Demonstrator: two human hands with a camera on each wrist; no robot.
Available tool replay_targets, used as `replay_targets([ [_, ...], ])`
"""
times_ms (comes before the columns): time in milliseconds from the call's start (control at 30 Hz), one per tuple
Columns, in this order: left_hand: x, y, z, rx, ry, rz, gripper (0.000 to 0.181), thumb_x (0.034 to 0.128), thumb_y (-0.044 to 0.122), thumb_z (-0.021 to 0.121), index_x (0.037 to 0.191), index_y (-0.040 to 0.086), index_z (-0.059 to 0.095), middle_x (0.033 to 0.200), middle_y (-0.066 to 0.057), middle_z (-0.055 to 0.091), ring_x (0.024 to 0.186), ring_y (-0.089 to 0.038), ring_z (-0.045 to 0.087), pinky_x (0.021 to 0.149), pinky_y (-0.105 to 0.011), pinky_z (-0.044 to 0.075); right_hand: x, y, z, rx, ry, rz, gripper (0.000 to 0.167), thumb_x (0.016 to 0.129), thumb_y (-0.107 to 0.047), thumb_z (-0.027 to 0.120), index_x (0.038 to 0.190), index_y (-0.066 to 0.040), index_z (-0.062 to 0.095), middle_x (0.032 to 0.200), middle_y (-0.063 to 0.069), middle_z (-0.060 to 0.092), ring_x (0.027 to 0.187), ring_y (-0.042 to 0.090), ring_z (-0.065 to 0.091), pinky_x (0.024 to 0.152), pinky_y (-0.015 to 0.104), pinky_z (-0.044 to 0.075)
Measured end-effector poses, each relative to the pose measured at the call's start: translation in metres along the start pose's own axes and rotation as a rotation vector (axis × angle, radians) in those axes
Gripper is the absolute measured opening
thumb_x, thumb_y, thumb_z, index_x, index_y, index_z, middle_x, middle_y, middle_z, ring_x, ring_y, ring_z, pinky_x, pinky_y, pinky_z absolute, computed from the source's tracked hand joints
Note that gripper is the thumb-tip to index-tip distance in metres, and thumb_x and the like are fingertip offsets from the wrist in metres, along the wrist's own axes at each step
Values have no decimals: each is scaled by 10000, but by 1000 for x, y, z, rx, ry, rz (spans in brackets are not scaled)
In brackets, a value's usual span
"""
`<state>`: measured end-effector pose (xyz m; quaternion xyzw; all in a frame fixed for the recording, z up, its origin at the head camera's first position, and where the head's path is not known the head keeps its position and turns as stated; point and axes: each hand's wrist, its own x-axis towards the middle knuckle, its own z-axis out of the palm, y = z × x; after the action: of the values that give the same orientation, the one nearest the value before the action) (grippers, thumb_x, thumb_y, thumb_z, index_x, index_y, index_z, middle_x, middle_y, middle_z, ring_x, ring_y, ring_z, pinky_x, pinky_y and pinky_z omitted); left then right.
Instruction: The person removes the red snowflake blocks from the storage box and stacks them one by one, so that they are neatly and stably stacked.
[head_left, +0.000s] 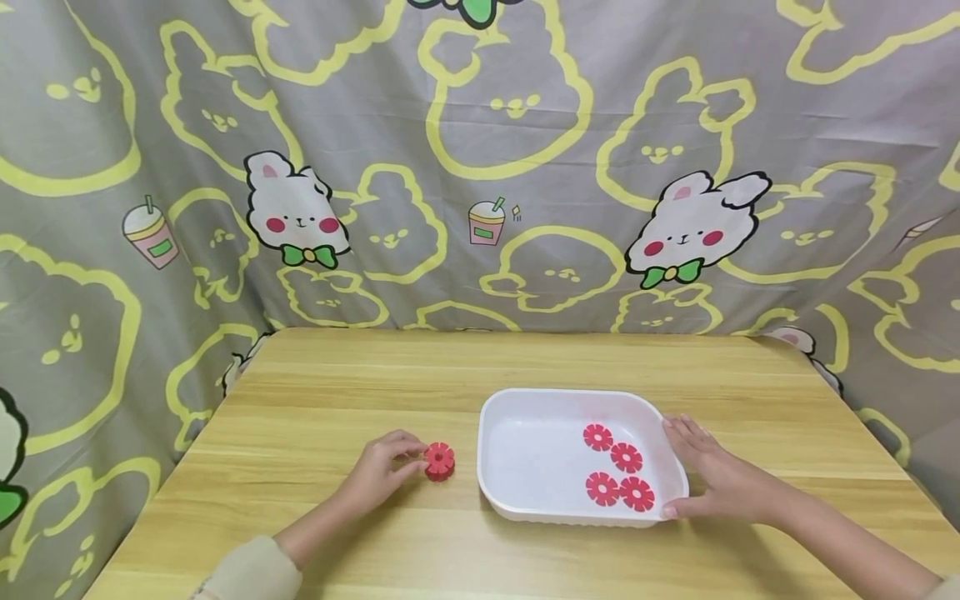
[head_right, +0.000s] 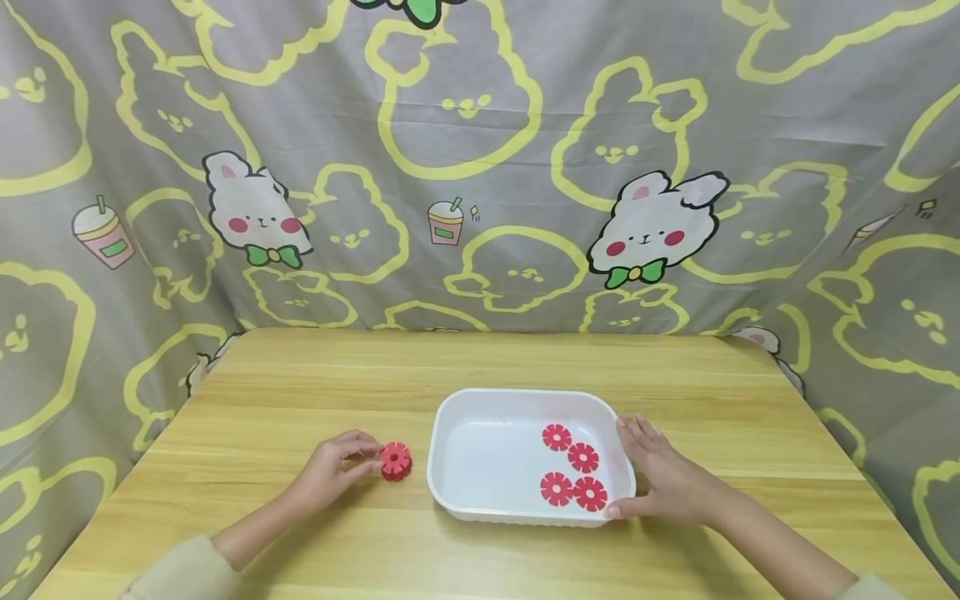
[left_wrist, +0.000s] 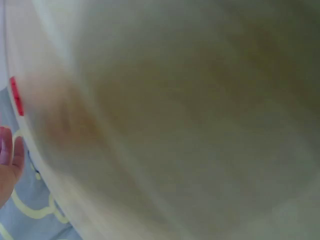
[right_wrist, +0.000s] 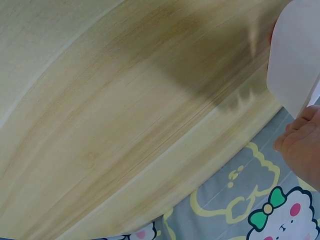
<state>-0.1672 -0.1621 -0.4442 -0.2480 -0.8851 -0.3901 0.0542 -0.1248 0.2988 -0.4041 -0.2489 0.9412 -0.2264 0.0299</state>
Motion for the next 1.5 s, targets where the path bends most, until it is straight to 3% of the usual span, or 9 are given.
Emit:
replay_targets([
  [133,-2,-4,3,-13,-20,-55,174,787,56,697,950,-5,690,929,-55,655,813,-127,619,746,-204,548,0,0,0,-4,0,2,1088,696,-456,754,1433,92,172,1437,371,216,1371,493,88,918,-46,-105],
  [433,-2,-10,6,1,-29,-14,166,802,76,690,940,-15,695,907,-50,647,816,-154,626,735,-211,548,0,0,1,-5,-3,14,1085,704,-456,749,1440,80,159,1448,360,206,1416,408,19,909,-32,-106],
  [800,-2,-11,7,-4,-46,-18,175,798,66,691,946,-26,696,906,-57,636,789,-137,631,701,-178,544,-1,-1,1,9,-6,16,1083,711,-445,747,1444,77,144,1455,359,184,1426,367,-27,912,-23,-108],
  [1100,-1,-12,8,16,-48,-19,168,785,68,706,932,-14,704,895,-52,635,767,-112,620,668,-167,537,1,-2,-1,12,-19,18,1079,712,-447,747,1433,97,156,1449,366,189,1369,501,75,922,-40,-124],
  [1500,-1,-13,7,16,-47,-8,175,777,66,713,930,-17,698,897,-59,644,771,-120,621,672,-171,538,1,-3,-2,23,-26,32,1087,702,-445,755,1429,103,162,1447,369,189,1328,554,116,904,-43,-117],
])
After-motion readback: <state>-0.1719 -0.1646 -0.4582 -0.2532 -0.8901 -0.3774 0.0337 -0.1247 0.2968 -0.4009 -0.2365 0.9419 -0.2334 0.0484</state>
